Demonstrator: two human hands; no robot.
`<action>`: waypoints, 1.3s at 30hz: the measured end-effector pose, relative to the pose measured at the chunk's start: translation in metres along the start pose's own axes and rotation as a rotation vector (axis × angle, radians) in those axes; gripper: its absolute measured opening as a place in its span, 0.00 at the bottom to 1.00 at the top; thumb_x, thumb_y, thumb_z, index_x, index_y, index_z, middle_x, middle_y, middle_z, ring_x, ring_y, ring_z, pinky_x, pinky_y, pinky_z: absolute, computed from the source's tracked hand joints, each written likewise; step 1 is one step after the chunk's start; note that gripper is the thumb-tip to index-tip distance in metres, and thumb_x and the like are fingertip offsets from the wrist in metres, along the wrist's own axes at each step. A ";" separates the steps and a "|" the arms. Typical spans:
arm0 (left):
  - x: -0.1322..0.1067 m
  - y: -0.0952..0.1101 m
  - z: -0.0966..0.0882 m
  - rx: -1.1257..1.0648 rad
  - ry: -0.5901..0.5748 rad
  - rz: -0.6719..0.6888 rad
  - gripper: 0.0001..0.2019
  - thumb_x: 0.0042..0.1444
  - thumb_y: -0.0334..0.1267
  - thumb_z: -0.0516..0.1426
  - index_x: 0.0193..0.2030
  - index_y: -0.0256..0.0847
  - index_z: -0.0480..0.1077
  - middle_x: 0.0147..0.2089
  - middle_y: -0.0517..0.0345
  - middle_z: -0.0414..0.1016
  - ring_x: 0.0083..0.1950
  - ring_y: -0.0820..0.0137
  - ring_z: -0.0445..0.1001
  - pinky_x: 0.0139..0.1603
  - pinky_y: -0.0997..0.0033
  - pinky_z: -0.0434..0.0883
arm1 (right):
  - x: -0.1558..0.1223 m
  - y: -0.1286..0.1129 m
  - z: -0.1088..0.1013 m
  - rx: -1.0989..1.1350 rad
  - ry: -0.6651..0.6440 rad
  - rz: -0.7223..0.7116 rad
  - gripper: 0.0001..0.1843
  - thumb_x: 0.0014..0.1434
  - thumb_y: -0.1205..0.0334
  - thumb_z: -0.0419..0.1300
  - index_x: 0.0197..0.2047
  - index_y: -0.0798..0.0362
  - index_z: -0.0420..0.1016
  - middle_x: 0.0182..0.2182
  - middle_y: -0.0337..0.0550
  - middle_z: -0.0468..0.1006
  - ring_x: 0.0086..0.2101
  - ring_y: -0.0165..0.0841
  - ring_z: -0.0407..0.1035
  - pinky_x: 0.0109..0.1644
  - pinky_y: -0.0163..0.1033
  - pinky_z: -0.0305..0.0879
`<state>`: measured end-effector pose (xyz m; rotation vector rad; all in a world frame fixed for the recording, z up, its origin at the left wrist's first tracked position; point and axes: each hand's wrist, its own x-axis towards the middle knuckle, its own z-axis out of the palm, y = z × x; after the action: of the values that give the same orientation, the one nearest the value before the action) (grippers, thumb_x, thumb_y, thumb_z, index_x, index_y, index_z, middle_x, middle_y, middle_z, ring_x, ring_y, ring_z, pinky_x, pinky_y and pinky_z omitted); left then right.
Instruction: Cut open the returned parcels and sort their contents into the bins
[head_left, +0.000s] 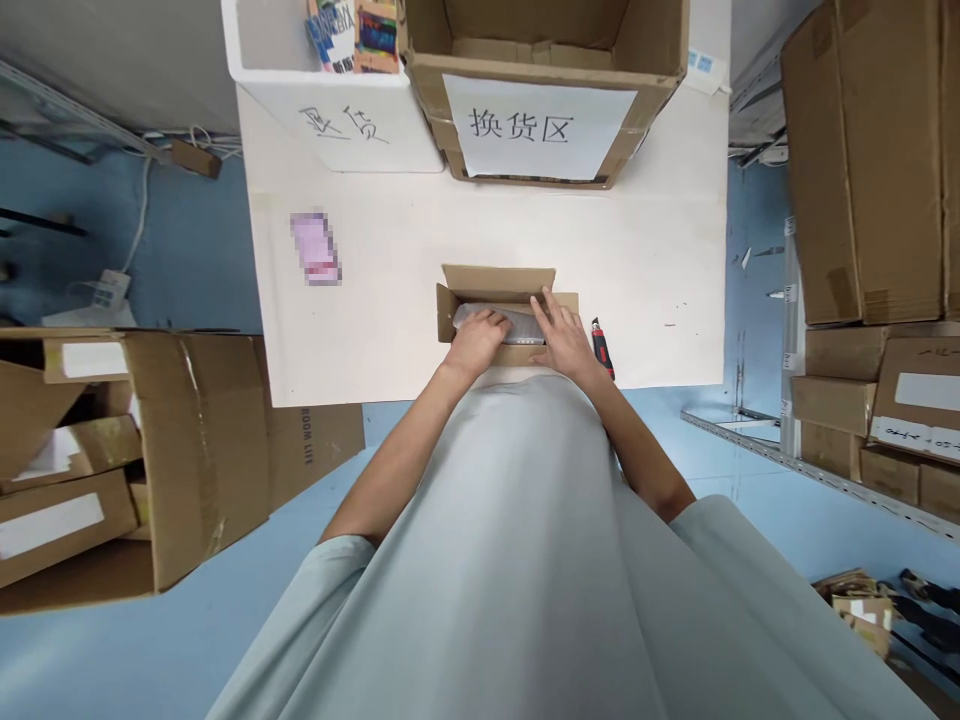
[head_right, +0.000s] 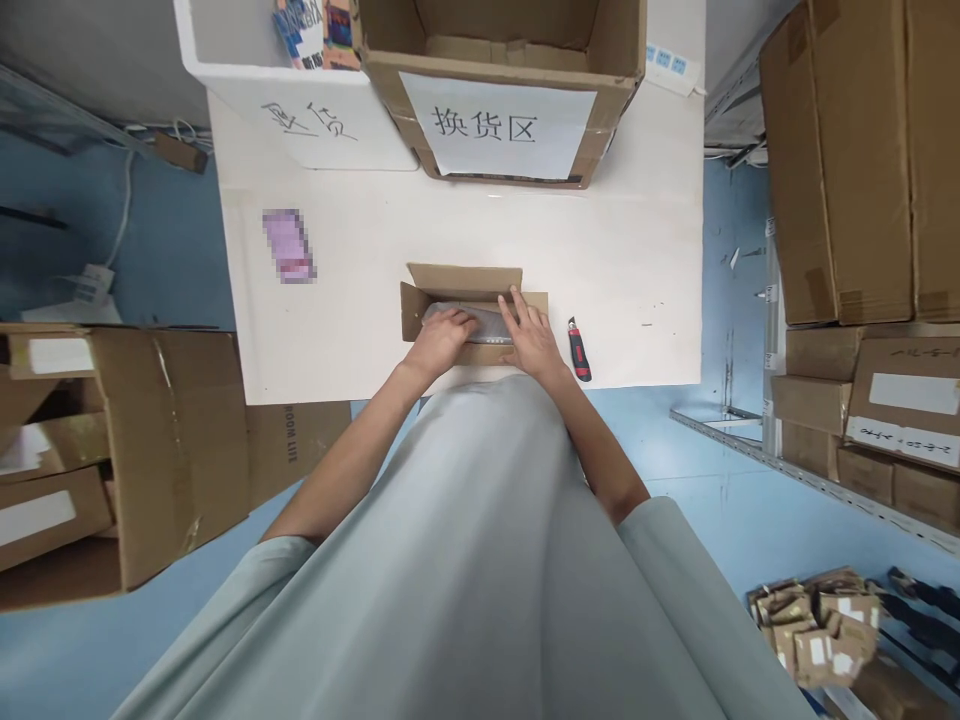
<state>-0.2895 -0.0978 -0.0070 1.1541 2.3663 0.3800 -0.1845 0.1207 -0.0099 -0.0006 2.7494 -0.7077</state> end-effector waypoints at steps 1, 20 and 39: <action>0.007 0.000 -0.003 0.004 -0.033 0.007 0.15 0.71 0.30 0.61 0.61 0.36 0.83 0.62 0.35 0.86 0.69 0.44 0.80 0.71 0.42 0.75 | 0.000 -0.001 0.000 0.004 0.000 0.002 0.71 0.58 0.61 0.82 0.92 0.51 0.44 0.90 0.66 0.35 0.80 0.65 0.56 0.81 0.71 0.57; 0.029 0.017 -0.034 0.112 -0.240 -0.123 0.17 0.69 0.26 0.62 0.59 0.39 0.87 0.58 0.35 0.89 0.61 0.48 0.89 0.62 0.57 0.80 | -0.006 -0.008 0.009 0.108 0.079 0.020 0.71 0.55 0.65 0.83 0.91 0.51 0.49 0.89 0.68 0.45 0.81 0.63 0.57 0.82 0.67 0.60; -0.053 -0.009 -0.115 -0.864 0.410 -0.256 0.28 0.65 0.63 0.67 0.54 0.39 0.87 0.53 0.47 0.92 0.54 0.49 0.90 0.56 0.57 0.84 | -0.007 -0.048 -0.034 0.960 0.540 0.137 0.33 0.66 0.41 0.74 0.69 0.44 0.79 0.65 0.57 0.86 0.63 0.53 0.83 0.68 0.63 0.84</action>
<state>-0.3283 -0.1499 0.1024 0.3814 2.2029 1.4676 -0.1912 0.0948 0.0434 0.6524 2.4874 -2.1379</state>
